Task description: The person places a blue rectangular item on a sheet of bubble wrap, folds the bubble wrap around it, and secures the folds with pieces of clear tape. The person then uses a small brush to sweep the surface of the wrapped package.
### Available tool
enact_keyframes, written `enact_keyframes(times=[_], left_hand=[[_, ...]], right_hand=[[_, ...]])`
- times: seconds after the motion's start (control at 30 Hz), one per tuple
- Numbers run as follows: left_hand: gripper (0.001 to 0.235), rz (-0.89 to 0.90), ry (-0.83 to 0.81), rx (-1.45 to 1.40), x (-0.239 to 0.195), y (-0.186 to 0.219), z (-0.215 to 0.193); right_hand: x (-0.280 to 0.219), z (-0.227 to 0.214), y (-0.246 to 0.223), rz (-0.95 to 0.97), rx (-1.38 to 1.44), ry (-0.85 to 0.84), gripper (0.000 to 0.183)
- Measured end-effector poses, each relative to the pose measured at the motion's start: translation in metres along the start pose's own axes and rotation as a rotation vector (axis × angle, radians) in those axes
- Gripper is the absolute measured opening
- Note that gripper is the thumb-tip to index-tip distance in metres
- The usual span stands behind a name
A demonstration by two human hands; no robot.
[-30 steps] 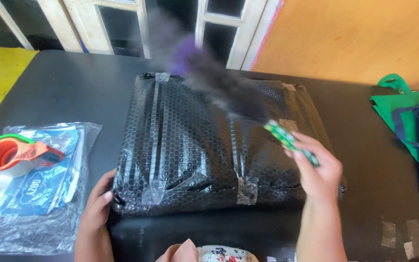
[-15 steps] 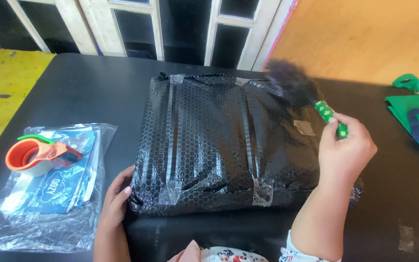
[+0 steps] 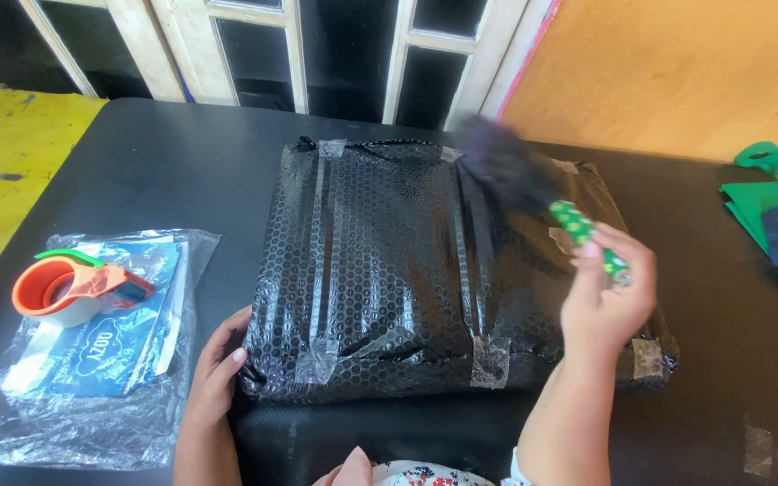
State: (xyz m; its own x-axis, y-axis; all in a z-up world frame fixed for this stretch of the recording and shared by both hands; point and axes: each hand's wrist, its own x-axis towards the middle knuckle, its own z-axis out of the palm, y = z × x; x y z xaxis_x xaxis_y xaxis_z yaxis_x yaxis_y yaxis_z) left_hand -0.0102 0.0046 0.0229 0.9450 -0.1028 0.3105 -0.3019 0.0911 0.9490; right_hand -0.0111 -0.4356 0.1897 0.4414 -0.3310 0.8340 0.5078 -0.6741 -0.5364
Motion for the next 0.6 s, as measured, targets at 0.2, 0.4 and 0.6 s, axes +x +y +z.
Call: enact_keyframes(times=[0.2,0.4,0.6], left_hand=[[0.059,0.014,-0.002,0.0,0.001,-0.003,0.0],[0.064,-0.018,0.027,-0.067,-0.002,-0.017,-0.004],[0.067,-0.012,0.008,-0.114,-0.001,-0.013,-0.001]], right_hand=[[0.002,-0.017,0.007,-0.192,-0.344,0.071,0.005],[-0.01,-0.014,-0.007,-0.104,0.104,-0.165,0.01],[-0.012,-0.011,-0.003,0.044,0.084,-0.135,0.01]])
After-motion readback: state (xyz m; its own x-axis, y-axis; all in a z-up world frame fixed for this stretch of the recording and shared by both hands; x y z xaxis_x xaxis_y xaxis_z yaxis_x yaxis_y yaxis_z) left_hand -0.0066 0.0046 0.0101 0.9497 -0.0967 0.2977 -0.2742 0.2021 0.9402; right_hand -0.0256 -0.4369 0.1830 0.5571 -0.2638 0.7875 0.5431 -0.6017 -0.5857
